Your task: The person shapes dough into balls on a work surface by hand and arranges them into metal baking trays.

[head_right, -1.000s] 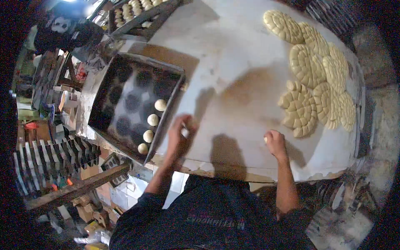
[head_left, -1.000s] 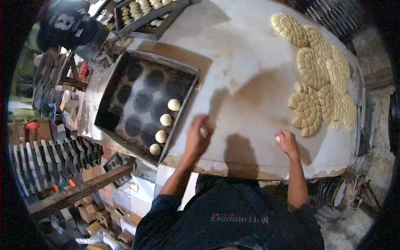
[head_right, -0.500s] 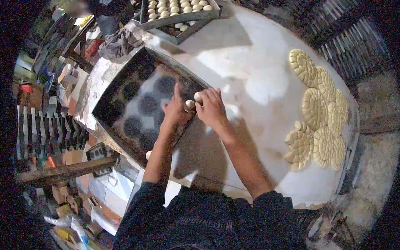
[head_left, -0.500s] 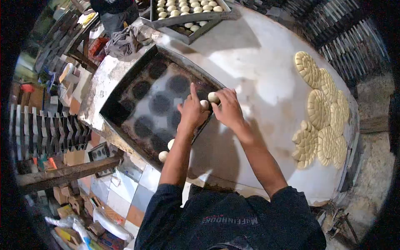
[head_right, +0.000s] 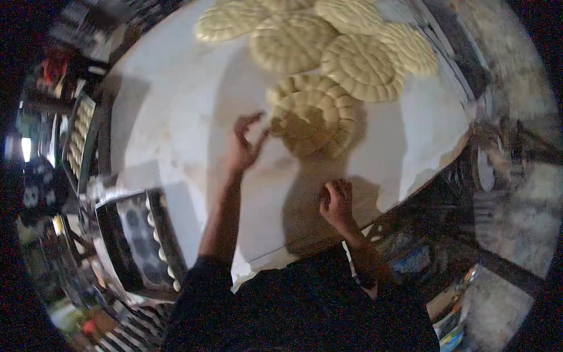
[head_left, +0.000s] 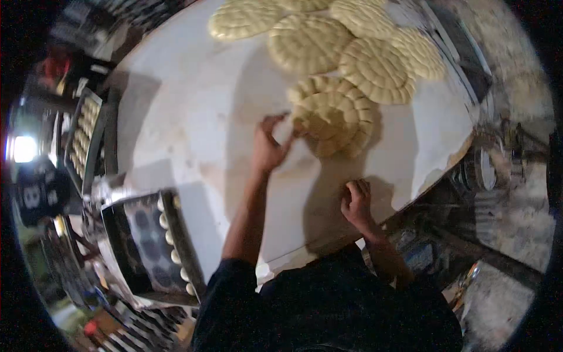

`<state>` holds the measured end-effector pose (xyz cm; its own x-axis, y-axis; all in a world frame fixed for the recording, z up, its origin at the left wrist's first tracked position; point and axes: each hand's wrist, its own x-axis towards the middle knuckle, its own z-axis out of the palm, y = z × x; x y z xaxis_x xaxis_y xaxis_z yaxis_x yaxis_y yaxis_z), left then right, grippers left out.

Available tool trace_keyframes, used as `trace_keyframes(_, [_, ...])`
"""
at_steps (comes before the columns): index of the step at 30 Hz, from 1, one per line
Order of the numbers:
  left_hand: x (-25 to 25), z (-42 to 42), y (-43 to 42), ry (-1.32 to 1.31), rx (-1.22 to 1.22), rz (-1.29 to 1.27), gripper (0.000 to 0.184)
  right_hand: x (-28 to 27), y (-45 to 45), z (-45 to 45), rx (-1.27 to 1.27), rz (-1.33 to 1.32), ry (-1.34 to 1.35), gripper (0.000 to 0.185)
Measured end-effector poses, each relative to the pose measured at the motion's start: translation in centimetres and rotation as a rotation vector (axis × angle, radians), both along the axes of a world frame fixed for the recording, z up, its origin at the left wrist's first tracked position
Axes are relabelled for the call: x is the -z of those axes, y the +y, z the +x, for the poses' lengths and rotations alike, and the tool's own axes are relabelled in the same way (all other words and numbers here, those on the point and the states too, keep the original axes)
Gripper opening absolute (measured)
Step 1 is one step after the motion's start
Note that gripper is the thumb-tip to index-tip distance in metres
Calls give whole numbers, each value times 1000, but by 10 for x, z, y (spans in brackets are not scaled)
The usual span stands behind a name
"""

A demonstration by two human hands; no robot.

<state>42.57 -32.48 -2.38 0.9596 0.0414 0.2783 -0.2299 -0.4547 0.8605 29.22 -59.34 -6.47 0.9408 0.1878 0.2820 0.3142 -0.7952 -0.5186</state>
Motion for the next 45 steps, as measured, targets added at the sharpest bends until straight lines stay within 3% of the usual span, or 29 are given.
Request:
trace_keyframes(2, [4,75,-10,180,-46,-7,47,0,-15,-5,-85,182,120,16])
trace_keyframes(4, [68,141,-12,-119,44,631,47,12,-15,-2,17,257,-27,14])
trace_keyframes(5, [60,147,-22,-202,117,914,45,6,-17,-2,-37,245,32,13])
trace_keyframes(6, [50,154,-32,-217,146,935,45,0,-19,1,-101,234,85,12])
trace_keyframes(8, [32,167,-45,382,186,480,43,-10,-19,7,-79,266,76,11])
trace_keyframes(10, [32,174,-27,-175,498,1236,44,-12,-16,9,-35,264,63,12])
trace_keyframes(12, [25,170,-23,588,221,-7,46,-8,-14,8,-38,297,73,11])
trace_keyframes(14, [46,169,9,463,137,178,45,-7,-19,3,-45,284,66,11])
trace_keyframes(16, [33,134,19,554,-276,-153,43,-9,-16,5,-31,324,31,13])
trace_keyframes(18, [40,95,35,318,-627,-239,42,6,-9,5,11,329,-64,13])
trace_keyframes(20, [60,57,74,261,-652,-474,44,6,-10,2,32,327,-154,14])
trace_keyframes(23, [91,-20,111,420,-369,-797,68,-7,-9,1,-27,271,62,12])
trace_keyframes(24, [87,-65,95,301,-127,-1008,64,-8,-3,3,21,253,38,13])
trace_keyframes(25, [74,-91,73,429,-312,-1145,61,-8,5,1,66,233,17,14])
trace_keyframes(26, [94,-122,77,412,33,-1230,63,-4,16,0,31,223,14,14])
trace_keyframes(27, [98,-145,60,354,109,-1270,56,3,30,-3,-115,217,-22,19])
trace_keyframes(28, [73,-172,32,376,28,-1303,45,10,45,-8,-265,211,-56,24])
trace_keyframes(29, [62,-188,15,359,-20,-1354,34,13,66,-20,-386,143,52,45])
trace_keyframes(30, [51,-205,-2,340,-67,-1403,24,4,87,-36,-425,124,56,45])
trace_keyframes(32, [69,-218,2,193,224,-1447,25,-22,126,-66,-165,537,424,45])
trace_keyframes(33, [72,-225,5,167,202,-1474,25,-10,138,-76,6,534,355,42])
trace_keyframes(34, [56,-234,6,242,110,-1179,27,-1,141,-82,-20,504,368,42])
trace_keyframes(35, [50,-243,11,320,15,-881,30,8,144,-82,22,671,332,47])
trace_keyframes(36, [49,-252,18,317,-17,-902,30,18,147,-82,72,844,299,53])
trace_keyframes(37, [52,-261,28,241,-8,-697,33,41,148,-79,193,1075,469,60])
trace_keyframes(38, [51,-268,37,167,10,-486,37,31,142,-82,189,1064,483,60])
trace_keyframes(42, [38,-298,46,196,-243,-325,32,23,98,-69,43,876,534,67])
trace_keyframes(44, [35,-312,47,181,-369,-68,28,12,77,-60,-144,866,545,62])
trace_keyframes(45, [33,-316,50,295,-424,-167,29,-2,66,-56,-129,849,423,57])
